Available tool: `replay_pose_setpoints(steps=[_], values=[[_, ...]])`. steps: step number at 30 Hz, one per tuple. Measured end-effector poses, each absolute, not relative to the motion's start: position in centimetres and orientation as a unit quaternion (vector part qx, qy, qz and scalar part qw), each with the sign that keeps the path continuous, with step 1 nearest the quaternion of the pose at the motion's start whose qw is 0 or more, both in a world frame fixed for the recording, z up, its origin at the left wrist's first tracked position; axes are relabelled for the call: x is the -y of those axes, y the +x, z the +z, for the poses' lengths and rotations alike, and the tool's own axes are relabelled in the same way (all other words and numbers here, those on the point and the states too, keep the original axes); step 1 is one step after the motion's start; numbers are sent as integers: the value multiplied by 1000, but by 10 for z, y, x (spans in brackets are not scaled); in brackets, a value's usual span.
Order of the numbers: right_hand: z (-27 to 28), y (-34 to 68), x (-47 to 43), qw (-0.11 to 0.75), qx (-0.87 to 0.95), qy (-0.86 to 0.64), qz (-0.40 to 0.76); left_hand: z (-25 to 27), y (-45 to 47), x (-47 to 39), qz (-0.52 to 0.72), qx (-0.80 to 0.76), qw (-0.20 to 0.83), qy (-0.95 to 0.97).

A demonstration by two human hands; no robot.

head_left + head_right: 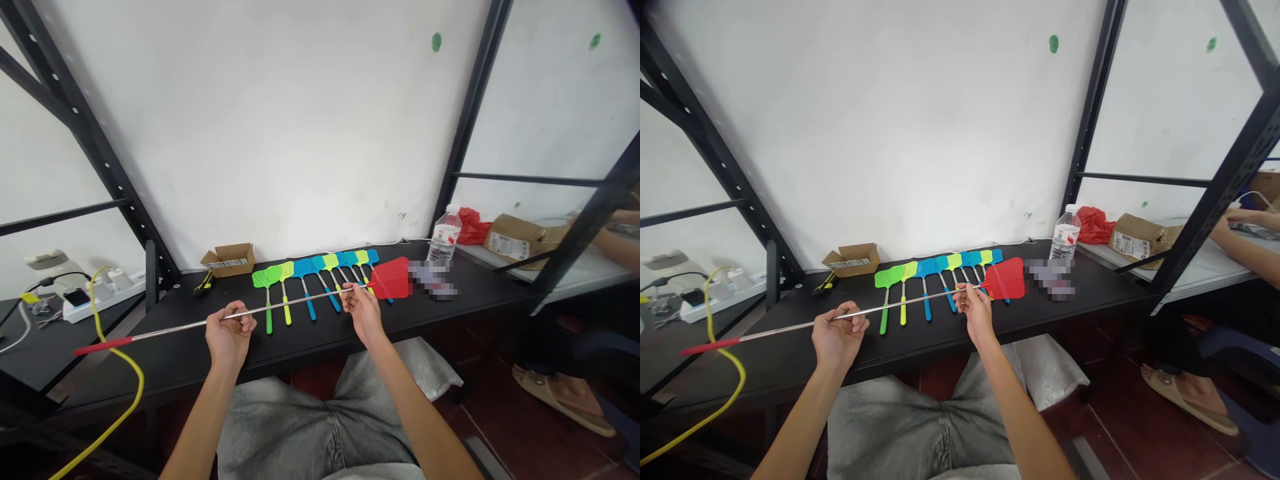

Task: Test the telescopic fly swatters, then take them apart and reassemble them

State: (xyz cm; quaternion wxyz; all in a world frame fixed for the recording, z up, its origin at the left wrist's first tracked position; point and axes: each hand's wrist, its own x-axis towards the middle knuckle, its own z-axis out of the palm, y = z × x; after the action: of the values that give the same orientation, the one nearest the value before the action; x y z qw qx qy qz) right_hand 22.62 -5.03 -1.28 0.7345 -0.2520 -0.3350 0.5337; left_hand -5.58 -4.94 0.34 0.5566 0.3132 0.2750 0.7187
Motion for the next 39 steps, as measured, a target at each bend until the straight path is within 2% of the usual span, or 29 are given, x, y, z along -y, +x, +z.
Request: replay_pose_setpoints(steps=[19, 27, 34, 39], values=[[-13, 226, 51, 740, 332, -243, 532, 4, -53, 50, 716, -286, 553, 315], [-9, 229, 52, 778, 235, -204, 545, 3, -54, 49, 725, -293, 545, 302], [-10, 230, 54, 804, 196, -189, 528, 4, -58, 53, 792, -268, 489, 249], [-10, 230, 52, 815, 203, -231, 490, 3, -58, 52, 808, -261, 465, 249]])
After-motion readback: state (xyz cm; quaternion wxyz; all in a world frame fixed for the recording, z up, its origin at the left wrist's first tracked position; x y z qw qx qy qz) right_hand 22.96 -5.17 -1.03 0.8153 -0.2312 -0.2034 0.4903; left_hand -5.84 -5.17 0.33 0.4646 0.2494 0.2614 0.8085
